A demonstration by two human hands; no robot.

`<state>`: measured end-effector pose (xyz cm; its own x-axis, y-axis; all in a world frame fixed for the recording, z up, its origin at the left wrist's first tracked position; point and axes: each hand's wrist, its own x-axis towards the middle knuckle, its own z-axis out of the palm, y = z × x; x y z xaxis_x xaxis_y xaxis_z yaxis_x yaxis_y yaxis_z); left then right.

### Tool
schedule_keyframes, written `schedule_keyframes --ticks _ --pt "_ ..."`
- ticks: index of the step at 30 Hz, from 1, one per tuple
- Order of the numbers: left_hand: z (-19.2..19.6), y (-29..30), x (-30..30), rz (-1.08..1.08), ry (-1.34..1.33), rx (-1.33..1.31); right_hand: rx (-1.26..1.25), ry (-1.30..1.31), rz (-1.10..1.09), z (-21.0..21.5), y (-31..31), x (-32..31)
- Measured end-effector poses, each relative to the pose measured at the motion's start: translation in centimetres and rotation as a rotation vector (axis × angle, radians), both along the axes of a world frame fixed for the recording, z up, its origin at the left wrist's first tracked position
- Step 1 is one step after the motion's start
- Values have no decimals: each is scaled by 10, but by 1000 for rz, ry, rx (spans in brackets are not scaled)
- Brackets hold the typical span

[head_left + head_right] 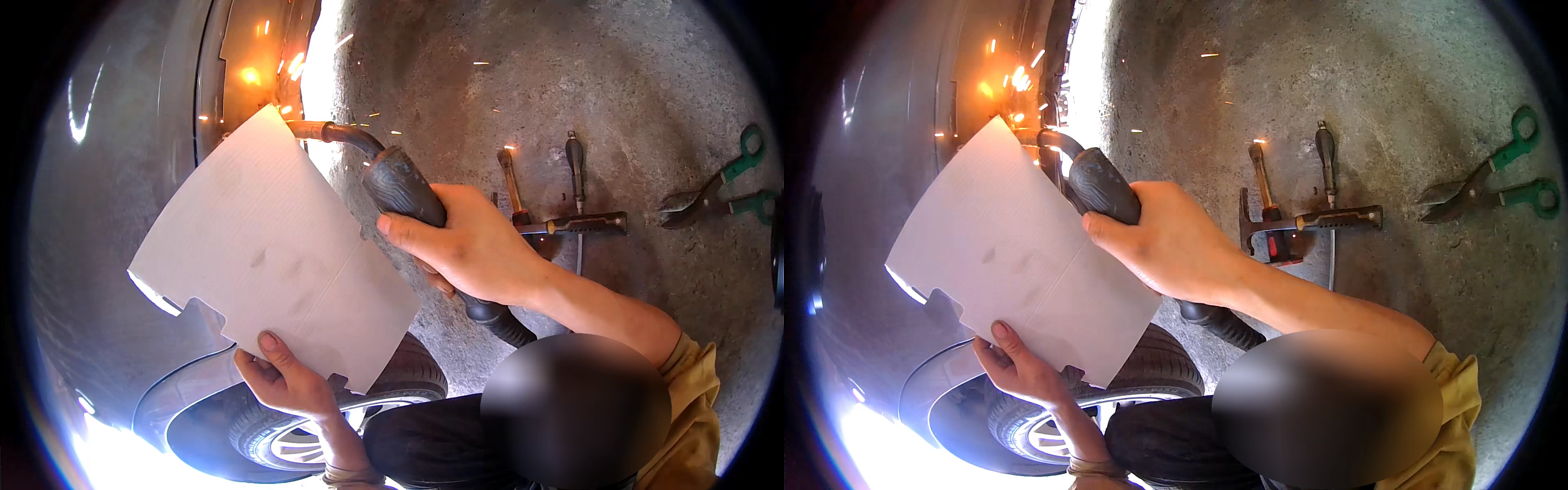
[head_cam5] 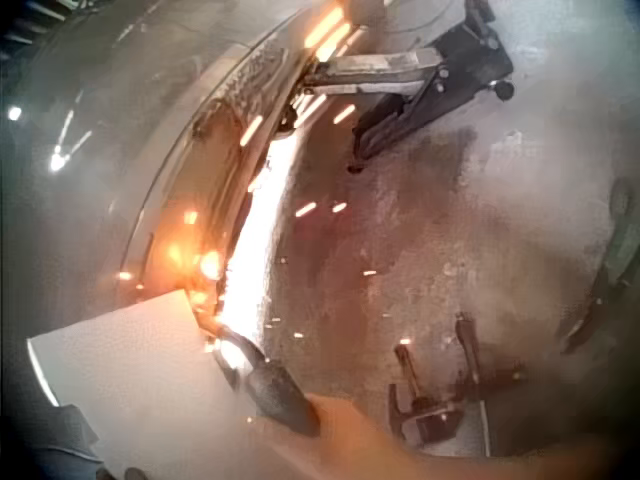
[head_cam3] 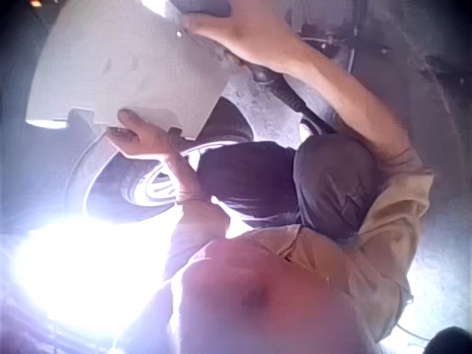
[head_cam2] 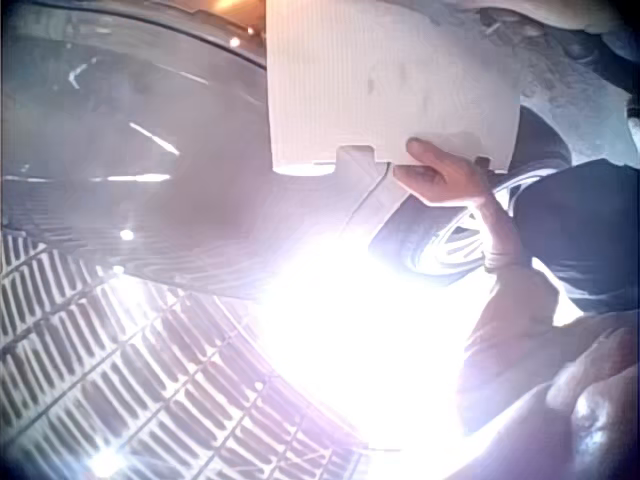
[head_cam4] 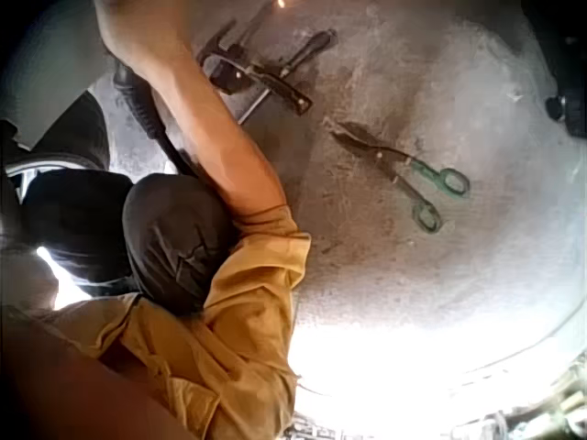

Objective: The person welds a section of a car's body panel using a handheld welding torch while holding a white sheet as a shield. They periodically stop to tap the weld with a hammer to remove slag or check the joint.

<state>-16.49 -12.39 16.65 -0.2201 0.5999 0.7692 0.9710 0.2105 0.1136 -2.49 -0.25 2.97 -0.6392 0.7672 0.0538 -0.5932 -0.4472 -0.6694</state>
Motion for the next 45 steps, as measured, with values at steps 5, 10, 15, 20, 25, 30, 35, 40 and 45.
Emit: schedule_keyframes --ticks 5,10,15,20,25,30,35,40,45 --pt "2 -4 -1 24 11 9 -25 26 -20 1 0 2" --pt "5 -13 2 63 1 117 -81 72 -21 -2 -2 1" --pt "7 -16 -3 63 13 116 -96 77 -12 -2 -3 -2" --pt "7 -18 -6 61 5 116 -80 85 -1 -2 -2 -2" --pt "4 -12 -2 47 16 89 -62 76 -16 -1 -1 0" --pt "0 -7 -3 -2 -4 8 -49 79 6 0 0 -1" --pt "-7 3 1 -41 -14 35 -40 49 -1 2 0 3" --pt "-5 -1 -4 -10 -42 11 22 -2 -34 -2 2 -1" --pt "-4 0 -4 -60 -38 -13 1 51 -9 -2 1 -2"
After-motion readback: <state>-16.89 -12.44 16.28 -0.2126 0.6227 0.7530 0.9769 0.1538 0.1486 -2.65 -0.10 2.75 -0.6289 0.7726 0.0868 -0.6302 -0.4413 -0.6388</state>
